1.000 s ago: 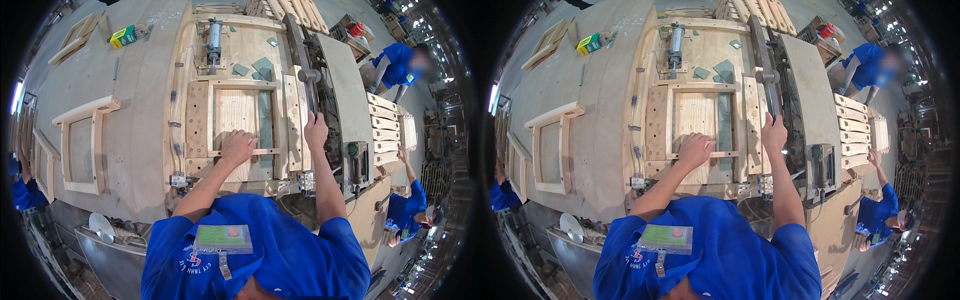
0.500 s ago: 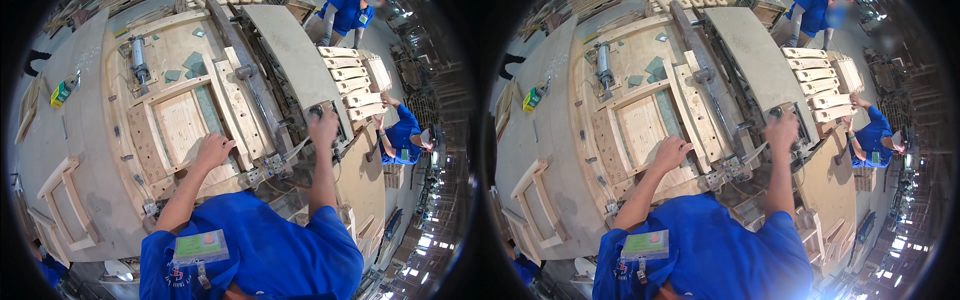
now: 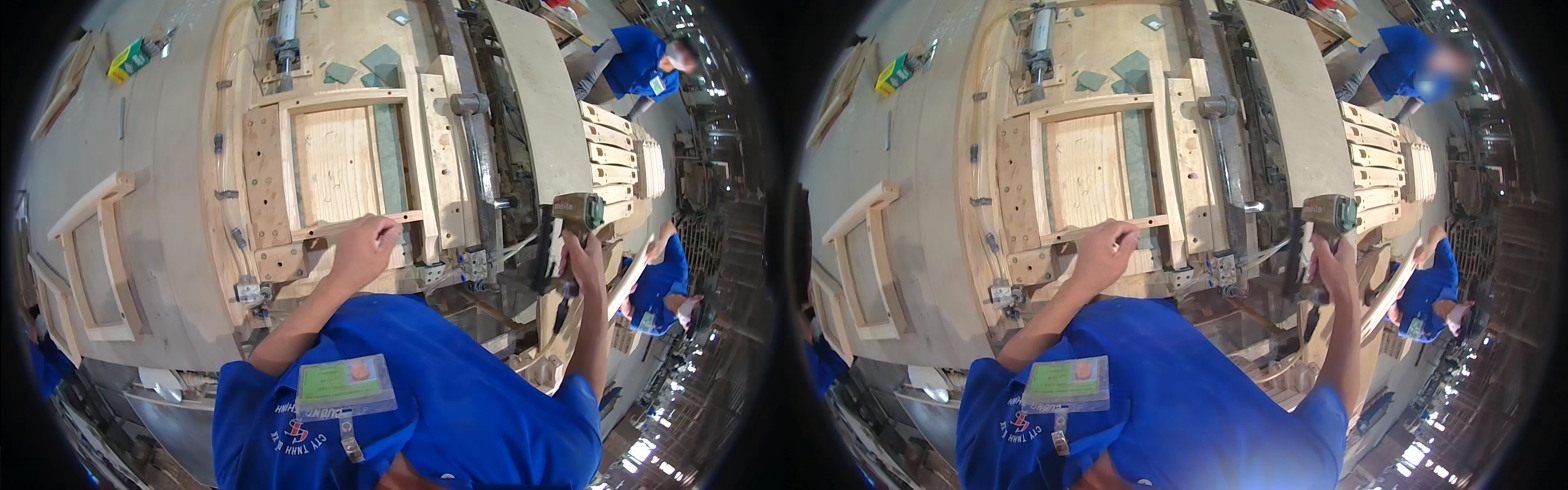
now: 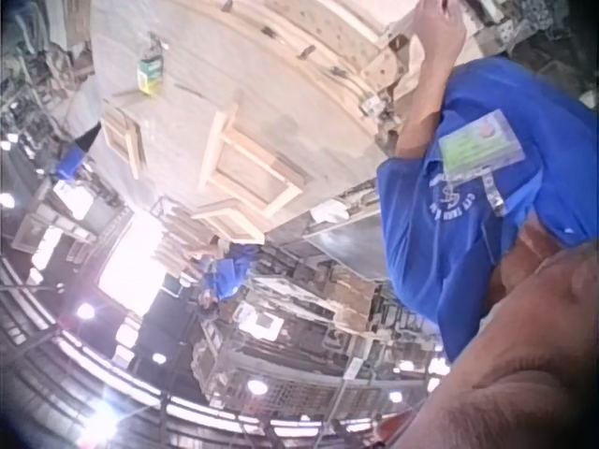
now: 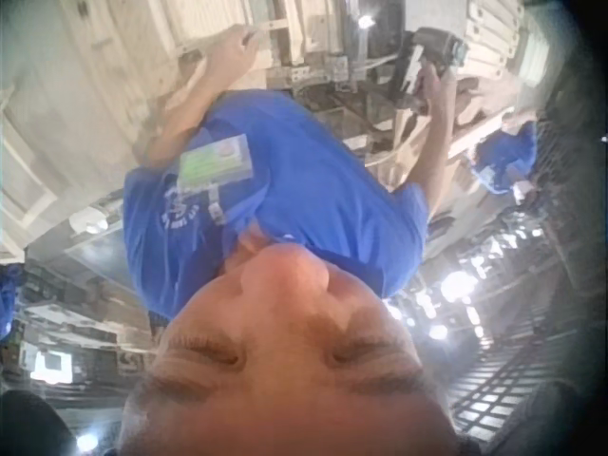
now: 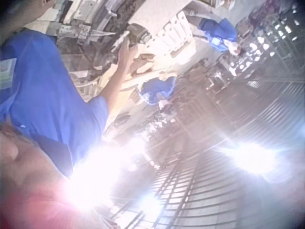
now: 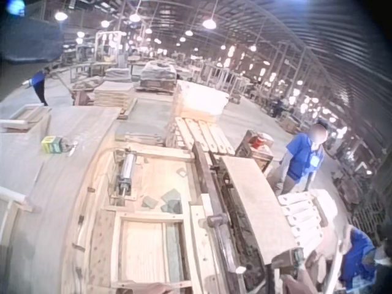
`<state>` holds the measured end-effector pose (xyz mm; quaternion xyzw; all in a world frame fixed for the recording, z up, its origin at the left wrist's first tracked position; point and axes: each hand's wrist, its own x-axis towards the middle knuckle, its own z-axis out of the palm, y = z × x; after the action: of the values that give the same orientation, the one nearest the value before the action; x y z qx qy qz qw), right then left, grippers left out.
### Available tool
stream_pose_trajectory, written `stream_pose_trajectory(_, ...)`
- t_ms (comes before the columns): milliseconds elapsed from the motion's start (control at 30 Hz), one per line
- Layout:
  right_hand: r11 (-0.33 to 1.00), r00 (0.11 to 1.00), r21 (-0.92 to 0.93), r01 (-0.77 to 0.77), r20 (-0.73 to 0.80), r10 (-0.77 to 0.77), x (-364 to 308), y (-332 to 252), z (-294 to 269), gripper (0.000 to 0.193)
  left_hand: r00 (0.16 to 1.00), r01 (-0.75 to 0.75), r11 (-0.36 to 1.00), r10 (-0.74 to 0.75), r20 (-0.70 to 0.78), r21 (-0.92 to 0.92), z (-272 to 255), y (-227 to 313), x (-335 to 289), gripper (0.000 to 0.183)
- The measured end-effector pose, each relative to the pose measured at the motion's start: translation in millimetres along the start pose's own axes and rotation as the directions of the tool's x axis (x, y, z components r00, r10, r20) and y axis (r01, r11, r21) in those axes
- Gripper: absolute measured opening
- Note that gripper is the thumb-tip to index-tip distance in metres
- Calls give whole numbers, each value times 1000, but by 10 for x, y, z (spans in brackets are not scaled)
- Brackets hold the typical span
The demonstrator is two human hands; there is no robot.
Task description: The person assembles wooden frames by placing pieces into a jig, using a nail gun to fasten joints, and stacking completed frames on a nearby table. The process repeats with multiple frames throughout the clip.
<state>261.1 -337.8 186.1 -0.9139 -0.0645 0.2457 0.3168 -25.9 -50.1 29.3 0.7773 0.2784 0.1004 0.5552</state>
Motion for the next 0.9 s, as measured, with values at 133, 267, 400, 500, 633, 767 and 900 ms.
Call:
stream_pose_trajectory(133, 985, 976, 174, -13, 216, -26, -577, -407, 532, 24, 943, 79, 971, 1, 333, -225, 350, 36, -33, 31)
stream_pose_trajectory(267, 974, 953, 224, -34, 302, -36, -785, -398, 1385, 19, 847, 214, 900, 23, 531, -380, 618, 141, 50, 42)
stream_pose_trajectory(400, 960, 927, 278, 22, 355, -124, -746, -445, 1718, 21, 810, 367, 891, -163, 564, -269, 697, -18, 112, 50)
stream_pose_trajectory(500, 967, 924, 252, 36, 359, -128, -724, -493, 1791, 22, 825, 388, 887, -212, 524, -252, 737, -89, 106, 50)
stream_pose_trajectory(633, 981, 928, 192, 35, 358, -103, -700, -425, 1832, 24, 834, 377, 893, -211, 510, -247, 747, -115, 78, 47)
stream_pose_trajectory(767, 995, 940, 99, 27, 337, -59, -698, -346, 1890, 26, 837, 388, 878, -208, 507, -281, 671, -48, 65, 46)
stream_pose_trajectory(900, 999, 946, 31, 27, 323, -35, -690, -515, 1868, 24, 845, 378, 873, -189, 499, -309, 692, -87, 84, 47)
